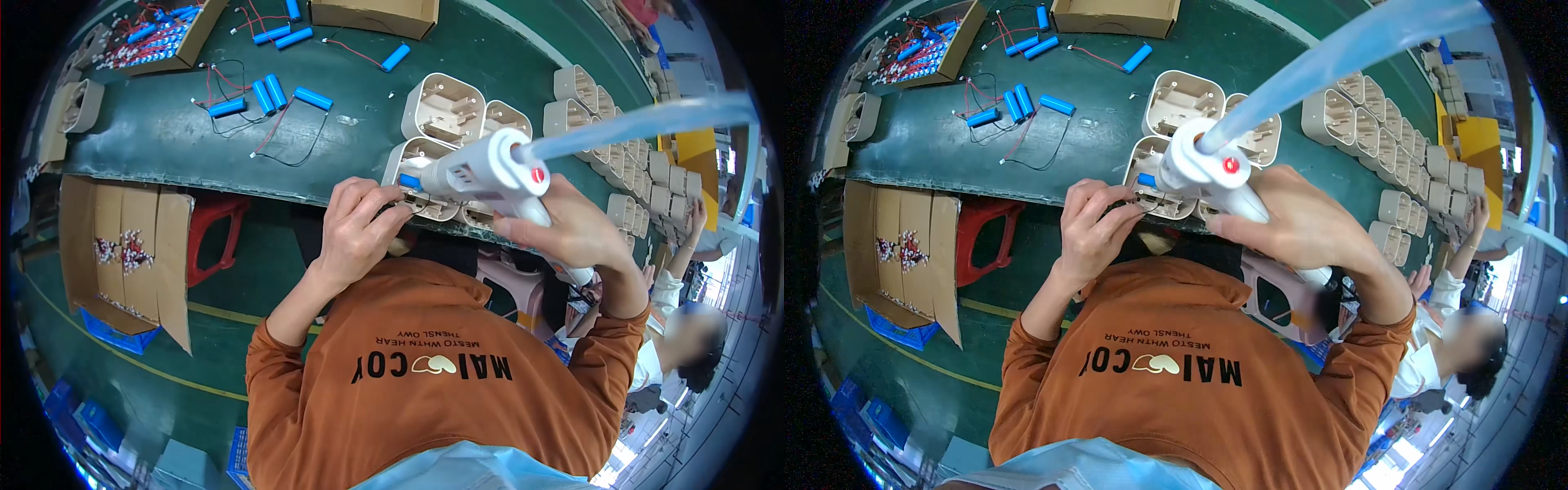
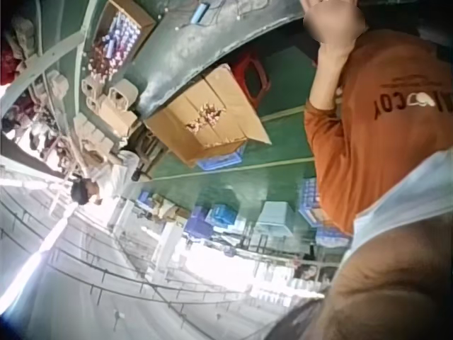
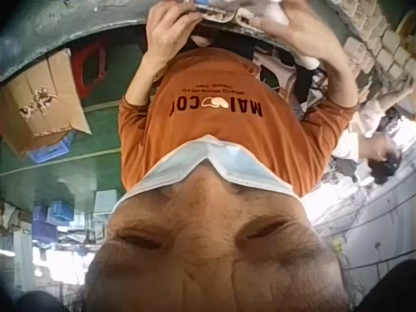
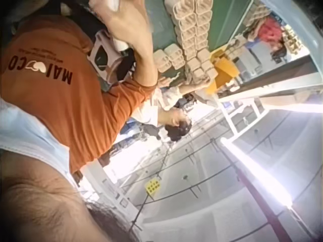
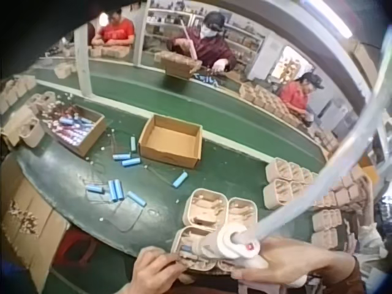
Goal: Assembling electronic components by placing batteries into plastic frames and applying hot glue.
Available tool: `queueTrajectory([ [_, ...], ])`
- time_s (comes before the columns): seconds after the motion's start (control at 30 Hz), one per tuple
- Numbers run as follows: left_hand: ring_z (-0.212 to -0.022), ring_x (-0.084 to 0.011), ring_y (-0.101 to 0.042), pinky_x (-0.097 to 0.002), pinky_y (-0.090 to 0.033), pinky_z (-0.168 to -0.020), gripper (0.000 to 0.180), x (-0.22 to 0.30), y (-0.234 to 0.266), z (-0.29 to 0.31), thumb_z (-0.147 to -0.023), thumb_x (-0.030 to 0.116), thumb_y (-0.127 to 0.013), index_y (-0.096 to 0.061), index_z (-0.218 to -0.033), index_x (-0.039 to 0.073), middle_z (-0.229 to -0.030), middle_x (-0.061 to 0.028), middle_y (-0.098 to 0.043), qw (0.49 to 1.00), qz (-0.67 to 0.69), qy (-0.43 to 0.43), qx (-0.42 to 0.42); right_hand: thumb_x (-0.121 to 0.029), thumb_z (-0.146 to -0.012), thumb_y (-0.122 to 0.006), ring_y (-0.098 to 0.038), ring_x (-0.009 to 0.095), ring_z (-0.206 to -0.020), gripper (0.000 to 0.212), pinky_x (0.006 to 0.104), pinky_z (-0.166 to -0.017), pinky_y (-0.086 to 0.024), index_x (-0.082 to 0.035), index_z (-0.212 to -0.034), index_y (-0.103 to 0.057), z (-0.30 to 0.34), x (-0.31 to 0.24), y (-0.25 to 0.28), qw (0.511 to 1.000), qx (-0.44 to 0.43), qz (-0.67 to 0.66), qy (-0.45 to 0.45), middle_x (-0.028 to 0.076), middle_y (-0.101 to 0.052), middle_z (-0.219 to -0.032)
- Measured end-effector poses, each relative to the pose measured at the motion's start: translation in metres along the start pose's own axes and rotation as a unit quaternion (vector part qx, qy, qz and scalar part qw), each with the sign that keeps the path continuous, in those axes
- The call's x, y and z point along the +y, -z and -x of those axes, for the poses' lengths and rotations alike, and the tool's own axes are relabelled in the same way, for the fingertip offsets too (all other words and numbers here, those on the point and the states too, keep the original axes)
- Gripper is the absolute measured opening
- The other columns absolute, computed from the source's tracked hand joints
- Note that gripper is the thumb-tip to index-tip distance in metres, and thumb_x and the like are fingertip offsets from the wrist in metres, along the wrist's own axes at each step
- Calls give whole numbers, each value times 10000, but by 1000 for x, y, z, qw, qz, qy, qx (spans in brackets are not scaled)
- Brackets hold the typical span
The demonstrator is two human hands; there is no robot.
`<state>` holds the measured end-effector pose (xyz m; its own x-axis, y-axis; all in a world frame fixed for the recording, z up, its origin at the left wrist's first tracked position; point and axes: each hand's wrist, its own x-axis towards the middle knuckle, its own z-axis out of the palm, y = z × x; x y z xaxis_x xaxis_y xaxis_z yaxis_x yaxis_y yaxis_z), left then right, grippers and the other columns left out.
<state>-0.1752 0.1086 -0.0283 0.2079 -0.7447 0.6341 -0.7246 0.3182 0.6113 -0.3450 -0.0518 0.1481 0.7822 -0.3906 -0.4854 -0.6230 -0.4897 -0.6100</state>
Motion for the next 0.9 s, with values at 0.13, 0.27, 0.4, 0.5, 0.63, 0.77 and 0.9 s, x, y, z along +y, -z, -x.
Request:
queueTrajectory([
  [0.13, -946, -258, -581, -390, -464, -860, 258, 1, 5, -1, -656, 20, -771, -697, -898, 70, -1039, -58, -652, 999, 36, 26, -1, -386, -848, -655, -627, 195, -723, 453, 336, -670, -476, 55, -950, -638, 3, 3, 10, 998, -41, -41, -39, 135, -646, -739],
  [0.27, -1128, -315, -577, -388, -451, -964, 304, -9, 32, -18, -724, -29, -681, -698, -1018, 50, -1199, -131, -628, 990, 35, 117, 67, -291, -849, -649, -645, 226, -805, 463, 328, -694, -493, 67, -1129, -562, 19, 17, 9, 944, 2, -328, -21, 131, -652, -946],
  [0.4, -1046, -320, -598, -406, -471, -900, 297, -55, 44, -38, -774, -74, -621, -693, -1034, 50, -1138, -117, -644, 984, -88, 117, 102, -249, -821, -632, -660, 275, -863, 555, 344, -723, -516, 98, -1226, -481, 43, 41, 10, 893, 41, -448, -29, 171, -625, -1019],
  [0.5, -1036, -312, -588, -421, -460, -885, 286, -88, 39, -52, -773, -64, -592, -683, -1024, 38, -1094, -108, -641, 982, -166, 88, 35, -278, -799, -633, -661, 305, -861, 584, 388, -762, -540, 118, -1201, -486, 55, 57, -3, 858, 97, -504, 4, 196, -622, -1007],
  [0.63, -1023, -295, -573, -416, -439, -864, 258, -102, 36, -60, -761, -21, -592, -681, -995, 43, -1044, -92, -632, 961, -257, 79, -58, -271, -789, -633, -654, 310, -843, 575, 407, -777, -543, 122, -1185, -490, 74, 70, -5, 822, 117, -557, 16, 214, -618, -1004],
  [0.77, -976, -288, -572, -402, -432, -845, 234, -87, 45, -76, -775, 1, -627, -660, -999, 60, -1020, -84, -625, 955, -278, 74, -70, -284, -777, -640, -644, 305, -817, 573, 404, -772, -539, 126, -1154, -507, 95, 72, -13, 773, 185, -607, 4, 227, -618, -980],
  [0.9, -970, -201, -652, -344, -524, -851, 230, -65, 59, -80, -842, -61, -623, -652, -1064, -6, -1074, -99, -678, 972, -207, 82, 81, -274, -773, -641, -629, 278, -784, 549, 377, -728, -528, 135, -1121, -527, 109, 85, -22, 759, 223, -612, -13, 207, -617, -910],
])
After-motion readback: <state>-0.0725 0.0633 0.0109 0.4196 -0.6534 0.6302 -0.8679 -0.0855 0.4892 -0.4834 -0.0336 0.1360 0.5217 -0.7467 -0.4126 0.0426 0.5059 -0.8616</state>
